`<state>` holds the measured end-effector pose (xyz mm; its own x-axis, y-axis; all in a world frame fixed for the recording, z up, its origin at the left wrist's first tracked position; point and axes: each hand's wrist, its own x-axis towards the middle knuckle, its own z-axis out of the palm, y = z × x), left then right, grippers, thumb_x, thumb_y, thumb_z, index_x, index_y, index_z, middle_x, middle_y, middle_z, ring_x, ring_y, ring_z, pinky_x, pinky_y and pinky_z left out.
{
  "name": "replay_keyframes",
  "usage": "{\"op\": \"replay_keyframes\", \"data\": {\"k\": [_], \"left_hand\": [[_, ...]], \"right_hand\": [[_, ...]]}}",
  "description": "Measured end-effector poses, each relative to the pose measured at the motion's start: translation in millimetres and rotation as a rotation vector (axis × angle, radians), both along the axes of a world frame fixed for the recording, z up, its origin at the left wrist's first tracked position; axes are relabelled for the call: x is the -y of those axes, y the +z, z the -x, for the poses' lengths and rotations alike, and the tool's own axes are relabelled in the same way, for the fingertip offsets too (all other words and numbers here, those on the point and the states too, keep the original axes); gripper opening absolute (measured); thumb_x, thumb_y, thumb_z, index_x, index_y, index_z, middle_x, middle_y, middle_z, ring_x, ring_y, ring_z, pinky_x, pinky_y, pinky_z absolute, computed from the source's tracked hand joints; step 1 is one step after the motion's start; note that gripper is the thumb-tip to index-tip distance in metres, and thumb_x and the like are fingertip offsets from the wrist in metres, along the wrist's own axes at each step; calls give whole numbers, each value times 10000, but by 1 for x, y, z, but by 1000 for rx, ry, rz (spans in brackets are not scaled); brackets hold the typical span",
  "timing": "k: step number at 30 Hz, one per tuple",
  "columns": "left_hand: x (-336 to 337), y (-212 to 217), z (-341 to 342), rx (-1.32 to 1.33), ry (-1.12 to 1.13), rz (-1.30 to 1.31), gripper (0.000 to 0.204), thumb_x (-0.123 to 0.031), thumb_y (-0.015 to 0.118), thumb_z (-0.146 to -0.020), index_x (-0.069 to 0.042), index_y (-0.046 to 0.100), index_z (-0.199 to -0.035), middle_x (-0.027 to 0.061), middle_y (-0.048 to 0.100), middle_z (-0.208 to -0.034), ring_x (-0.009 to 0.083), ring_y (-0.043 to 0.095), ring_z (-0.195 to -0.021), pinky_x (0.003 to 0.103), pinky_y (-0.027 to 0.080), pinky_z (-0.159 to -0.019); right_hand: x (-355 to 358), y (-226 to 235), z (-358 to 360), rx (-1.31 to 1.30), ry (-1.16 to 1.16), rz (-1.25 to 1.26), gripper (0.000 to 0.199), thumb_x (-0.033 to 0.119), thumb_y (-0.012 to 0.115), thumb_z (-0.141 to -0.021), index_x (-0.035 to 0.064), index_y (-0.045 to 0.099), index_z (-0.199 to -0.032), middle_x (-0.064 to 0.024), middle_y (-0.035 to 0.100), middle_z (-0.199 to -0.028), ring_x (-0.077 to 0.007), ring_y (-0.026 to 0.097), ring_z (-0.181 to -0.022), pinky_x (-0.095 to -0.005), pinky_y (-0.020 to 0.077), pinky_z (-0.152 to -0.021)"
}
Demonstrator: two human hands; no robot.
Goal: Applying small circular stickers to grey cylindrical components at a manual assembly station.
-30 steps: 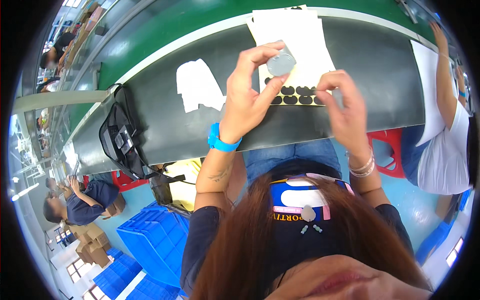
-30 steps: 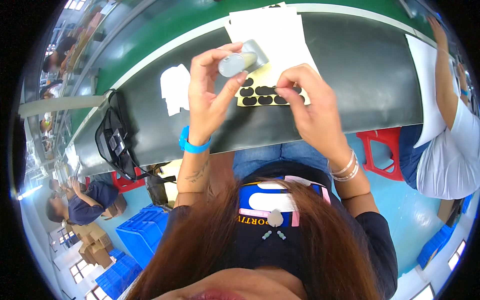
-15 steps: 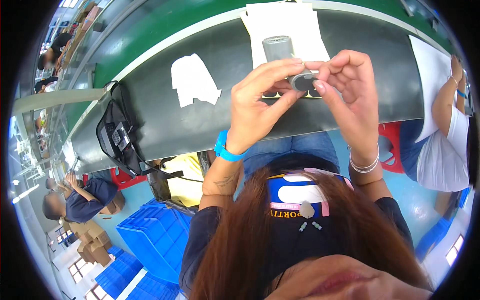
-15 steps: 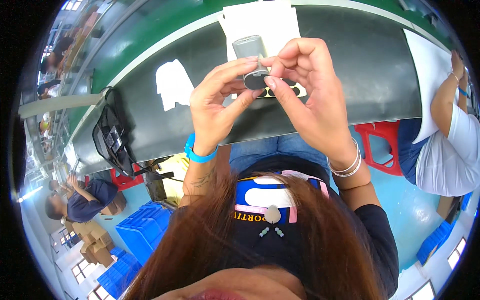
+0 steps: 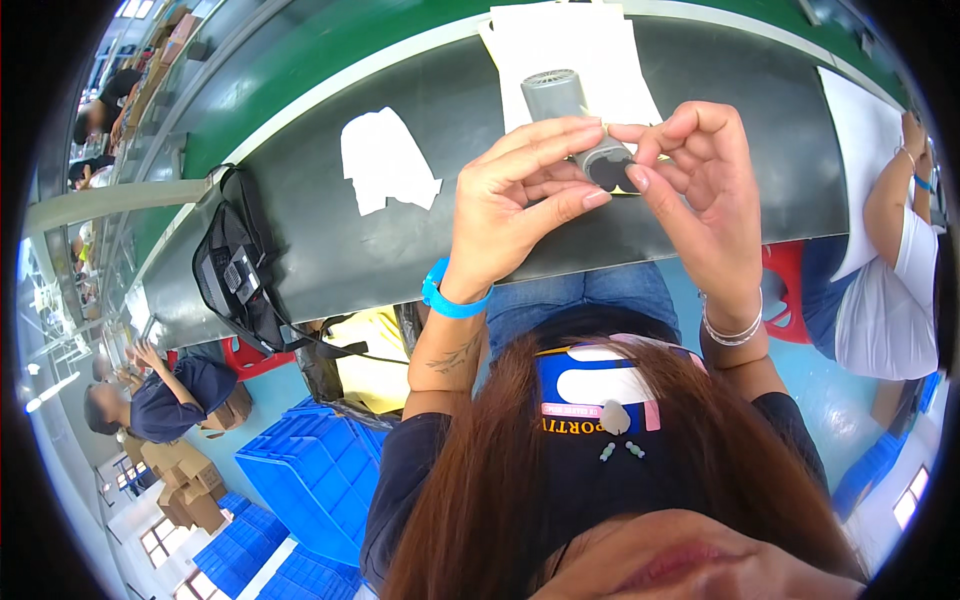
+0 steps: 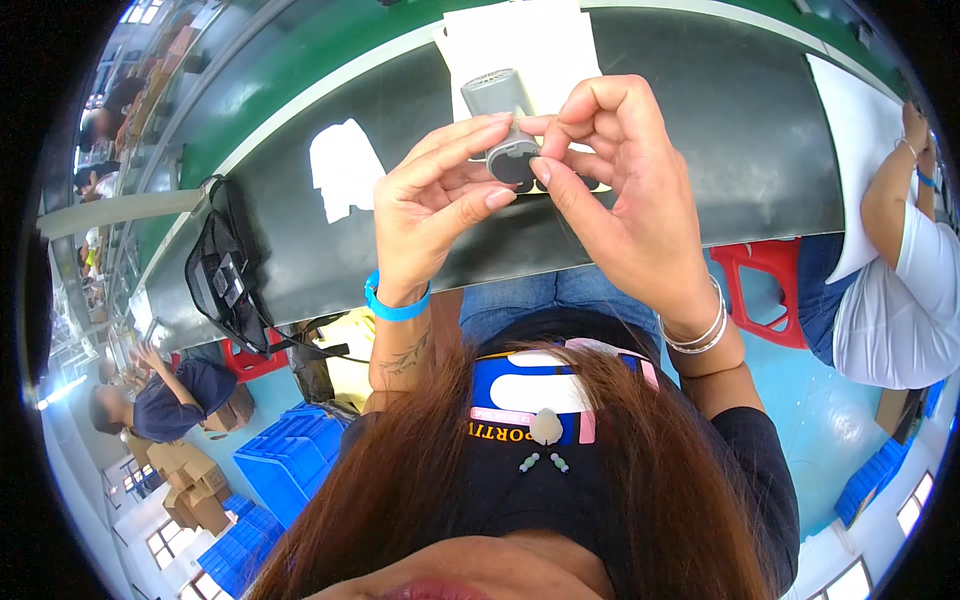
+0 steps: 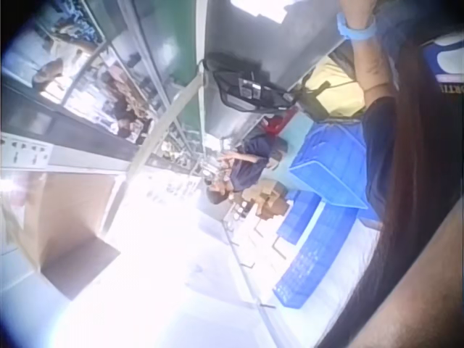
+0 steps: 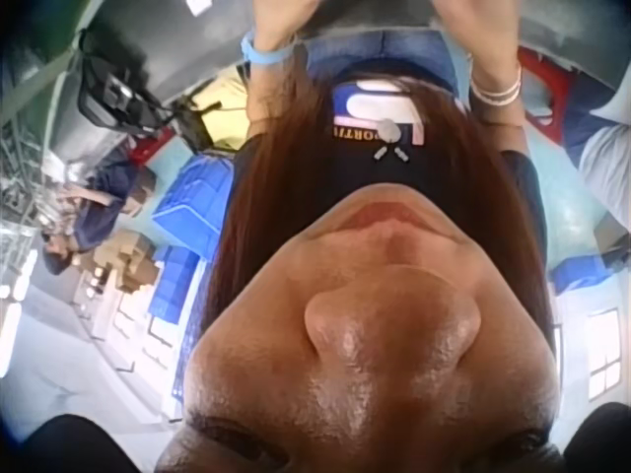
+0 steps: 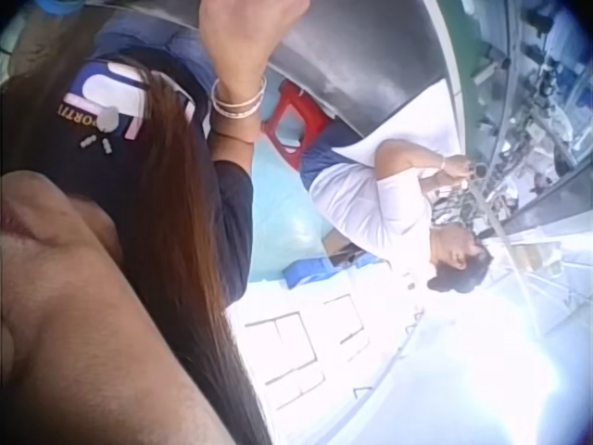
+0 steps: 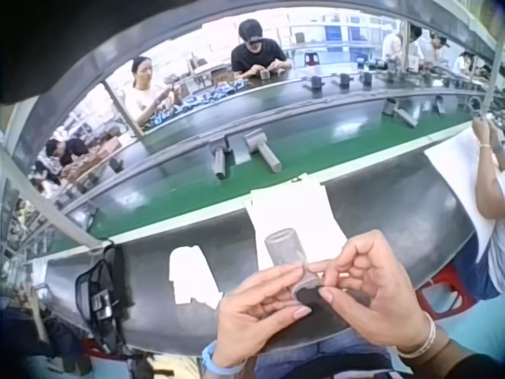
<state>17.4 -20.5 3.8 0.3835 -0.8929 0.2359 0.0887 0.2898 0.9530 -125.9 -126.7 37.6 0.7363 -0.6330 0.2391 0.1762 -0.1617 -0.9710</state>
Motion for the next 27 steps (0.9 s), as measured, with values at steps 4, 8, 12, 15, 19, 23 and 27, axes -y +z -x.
{"op": "replay_keyframes", "data": {"k": [4,8,12,15,19,23,27], "left_hand": [[-1,-1,-1,8,3,-4,449,107,683,-732,13,604,-1164,171,546,-1236,163,629,-905,265,561,-786],[1,-2,0,6,-8,10,434,103,670,-757,-3,606,-1173,127,546,-1212,150,624,-871,270,568,-788],[2,-3,0,27,3,10,410,88,668,-769,-12,617,-1163,125,554,-1206,145,622,-872,262,565,-781],[2,-3,0,29,7,2,394,79,667,-774,-14,623,-1155,126,560,-1203,143,619,-888,261,563,-783],[1,-4,1,30,15,5,380,73,665,-780,-17,629,-1147,128,565,-1201,150,608,-940,262,561,-793],[1,-4,2,32,17,0,375,73,662,-782,-18,631,-1144,129,568,-1199,155,603,-963,262,560,-795],[1,-4,2,24,18,0,375,74,662,-781,-19,631,-1143,127,568,-1200,154,608,-948,263,561,-795]], "right_hand": [[-1,2,-1,-33,5,16,329,-114,554,-837,41,382,-1070,-70,529,-915,-216,572,-1085,-247,481,-822],[0,3,0,-44,2,41,327,-118,554,-835,37,382,-1066,-69,528,-921,-214,580,-1073,-246,487,-817],[1,3,1,-50,2,53,329,-119,557,-833,36,383,-1064,-70,527,-924,-214,581,-1072,-246,490,-816],[1,3,1,-56,-3,58,327,-117,558,-833,37,386,-1063,-69,530,-919,-215,582,-1073,-250,491,-819],[2,3,2,-72,-3,74,323,-113,558,-834,39,387,-1063,-64,535,-910,-211,585,-1068,-255,491,-823],[2,3,2,-81,-3,81,321,-109,559,-834,39,388,-1062,-64,536,-912,-206,587,-1066,-255,491,-825],[2,3,2,-75,-1,86,324,-114,557,-830,38,389,-1062,-64,535,-914,-205,586,-1067,-254,491,-827]]}}
